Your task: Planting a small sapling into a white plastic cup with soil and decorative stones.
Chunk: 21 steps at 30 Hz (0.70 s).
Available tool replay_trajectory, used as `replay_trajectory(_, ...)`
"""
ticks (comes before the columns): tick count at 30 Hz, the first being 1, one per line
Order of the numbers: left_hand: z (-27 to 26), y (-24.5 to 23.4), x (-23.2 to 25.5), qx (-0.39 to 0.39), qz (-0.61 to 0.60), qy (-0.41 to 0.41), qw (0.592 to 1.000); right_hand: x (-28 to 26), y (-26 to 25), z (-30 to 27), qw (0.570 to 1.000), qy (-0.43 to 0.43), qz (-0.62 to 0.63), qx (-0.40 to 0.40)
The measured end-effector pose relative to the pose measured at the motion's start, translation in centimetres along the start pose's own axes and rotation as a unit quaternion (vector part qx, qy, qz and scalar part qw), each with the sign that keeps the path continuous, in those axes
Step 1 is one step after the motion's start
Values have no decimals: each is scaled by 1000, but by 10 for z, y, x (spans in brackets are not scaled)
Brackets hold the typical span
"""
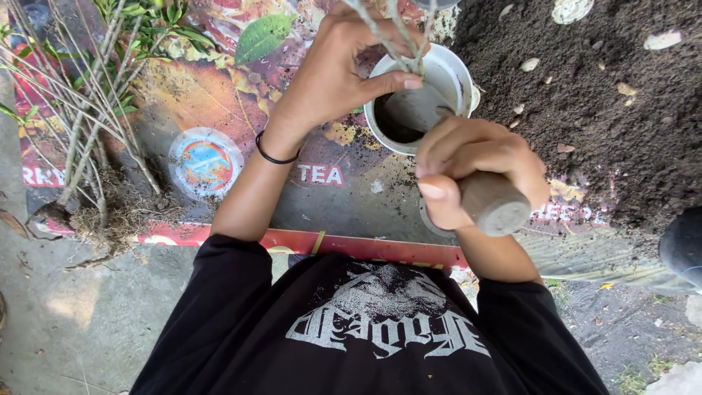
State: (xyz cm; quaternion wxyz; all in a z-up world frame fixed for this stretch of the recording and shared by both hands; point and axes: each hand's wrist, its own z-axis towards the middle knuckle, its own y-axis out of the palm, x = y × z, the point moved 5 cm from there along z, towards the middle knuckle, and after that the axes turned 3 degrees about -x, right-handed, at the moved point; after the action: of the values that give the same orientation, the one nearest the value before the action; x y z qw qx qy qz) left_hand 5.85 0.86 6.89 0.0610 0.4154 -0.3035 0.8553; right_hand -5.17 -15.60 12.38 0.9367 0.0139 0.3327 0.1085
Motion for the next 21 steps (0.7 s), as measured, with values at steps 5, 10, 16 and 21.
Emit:
replay_trajectory(5, -8, 5, -9, -21, -40, -39, 998, -20, 14, 11, 995, 87, 22, -31)
replay_trajectory(10, -13, 14, -13, -26, 32, -9, 999, -4, 18, 17, 991, 86, -59, -86)
replay_trajectory(16, -17, 16, -14, -17, 17, 18, 1000, -18, -10, 24, 993, 111, 42, -24)
replay_trajectory(21, -12, 18, -8, -18, -7, -8, 1000, -17, -15, 31, 993, 79, 49, -72)
